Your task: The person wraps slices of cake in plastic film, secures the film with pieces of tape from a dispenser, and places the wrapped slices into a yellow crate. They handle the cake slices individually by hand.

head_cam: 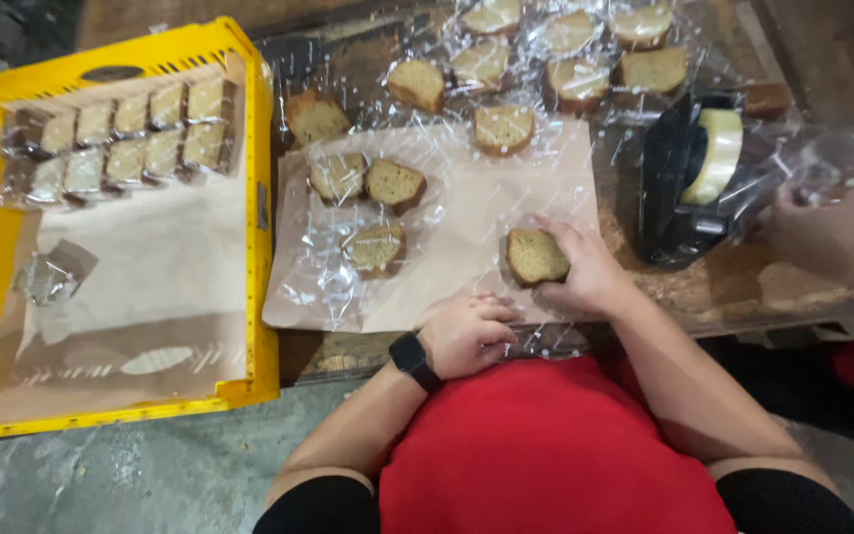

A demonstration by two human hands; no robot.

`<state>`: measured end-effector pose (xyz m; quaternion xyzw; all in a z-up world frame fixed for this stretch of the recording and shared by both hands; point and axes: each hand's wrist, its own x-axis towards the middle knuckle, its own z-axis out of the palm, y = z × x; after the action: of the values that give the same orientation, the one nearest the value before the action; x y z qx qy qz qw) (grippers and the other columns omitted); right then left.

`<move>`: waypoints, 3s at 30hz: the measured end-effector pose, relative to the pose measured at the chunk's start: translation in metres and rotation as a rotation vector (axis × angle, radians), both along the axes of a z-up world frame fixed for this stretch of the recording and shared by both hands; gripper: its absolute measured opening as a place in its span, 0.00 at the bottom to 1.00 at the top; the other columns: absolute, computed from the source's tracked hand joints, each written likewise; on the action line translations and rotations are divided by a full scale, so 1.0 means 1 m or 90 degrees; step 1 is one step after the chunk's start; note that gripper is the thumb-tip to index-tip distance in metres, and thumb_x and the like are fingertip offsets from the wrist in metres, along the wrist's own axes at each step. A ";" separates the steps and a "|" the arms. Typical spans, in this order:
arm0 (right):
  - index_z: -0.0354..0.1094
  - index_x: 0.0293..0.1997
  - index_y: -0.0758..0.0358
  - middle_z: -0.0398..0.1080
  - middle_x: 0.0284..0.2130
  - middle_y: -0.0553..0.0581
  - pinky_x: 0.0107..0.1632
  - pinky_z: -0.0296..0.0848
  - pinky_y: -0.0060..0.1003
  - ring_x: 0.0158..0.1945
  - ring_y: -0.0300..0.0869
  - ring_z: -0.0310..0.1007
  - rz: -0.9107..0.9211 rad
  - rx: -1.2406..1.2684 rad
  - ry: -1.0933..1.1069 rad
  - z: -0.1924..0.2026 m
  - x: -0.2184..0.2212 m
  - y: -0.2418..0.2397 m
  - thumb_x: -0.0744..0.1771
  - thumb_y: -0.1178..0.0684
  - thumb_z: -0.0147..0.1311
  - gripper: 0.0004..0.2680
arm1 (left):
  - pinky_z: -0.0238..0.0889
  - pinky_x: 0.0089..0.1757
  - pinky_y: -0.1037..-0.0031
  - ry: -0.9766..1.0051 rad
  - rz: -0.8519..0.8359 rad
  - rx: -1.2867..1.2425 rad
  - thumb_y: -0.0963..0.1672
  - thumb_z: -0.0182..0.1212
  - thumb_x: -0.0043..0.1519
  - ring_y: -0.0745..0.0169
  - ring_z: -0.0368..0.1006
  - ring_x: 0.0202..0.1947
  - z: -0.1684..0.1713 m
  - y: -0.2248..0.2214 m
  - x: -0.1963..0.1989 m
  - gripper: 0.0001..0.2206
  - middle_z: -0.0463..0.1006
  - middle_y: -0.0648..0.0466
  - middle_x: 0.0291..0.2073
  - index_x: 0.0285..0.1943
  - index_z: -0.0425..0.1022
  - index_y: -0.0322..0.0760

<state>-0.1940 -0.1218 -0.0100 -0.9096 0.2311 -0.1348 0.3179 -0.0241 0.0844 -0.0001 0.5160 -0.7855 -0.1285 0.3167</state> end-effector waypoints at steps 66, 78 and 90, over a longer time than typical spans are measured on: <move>0.72 0.36 0.67 0.74 0.26 0.49 0.31 0.70 0.27 0.29 0.28 0.69 -0.221 0.292 -0.287 -0.048 -0.013 -0.007 0.67 0.57 0.59 0.04 | 0.72 0.34 0.67 0.228 0.356 0.106 0.45 0.68 0.59 0.51 0.79 0.30 -0.012 -0.092 0.018 0.07 0.80 0.45 0.29 0.36 0.81 0.35; 0.73 0.39 0.68 0.76 0.31 0.51 0.37 0.73 0.28 0.34 0.31 0.72 -0.216 0.348 -0.260 -0.053 -0.017 -0.008 0.67 0.59 0.59 0.03 | 0.72 0.33 0.72 0.317 0.373 0.180 0.46 0.69 0.59 0.58 0.80 0.29 -0.018 -0.096 0.018 0.10 0.81 0.47 0.29 0.38 0.81 0.33; 0.70 0.42 0.68 0.76 0.34 0.51 0.40 0.74 0.28 0.37 0.32 0.74 -0.243 0.450 -0.273 -0.077 -0.019 -0.009 0.67 0.61 0.57 0.03 | 0.71 0.33 0.69 0.294 0.366 0.159 0.46 0.69 0.59 0.54 0.79 0.30 -0.017 -0.096 0.020 0.10 0.81 0.46 0.29 0.36 0.80 0.32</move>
<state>-0.2128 -0.1309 -0.0866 -0.6378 0.3556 -0.2888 0.6192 -0.0045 -0.0113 -0.0169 0.7071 -0.4950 -0.2420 0.4433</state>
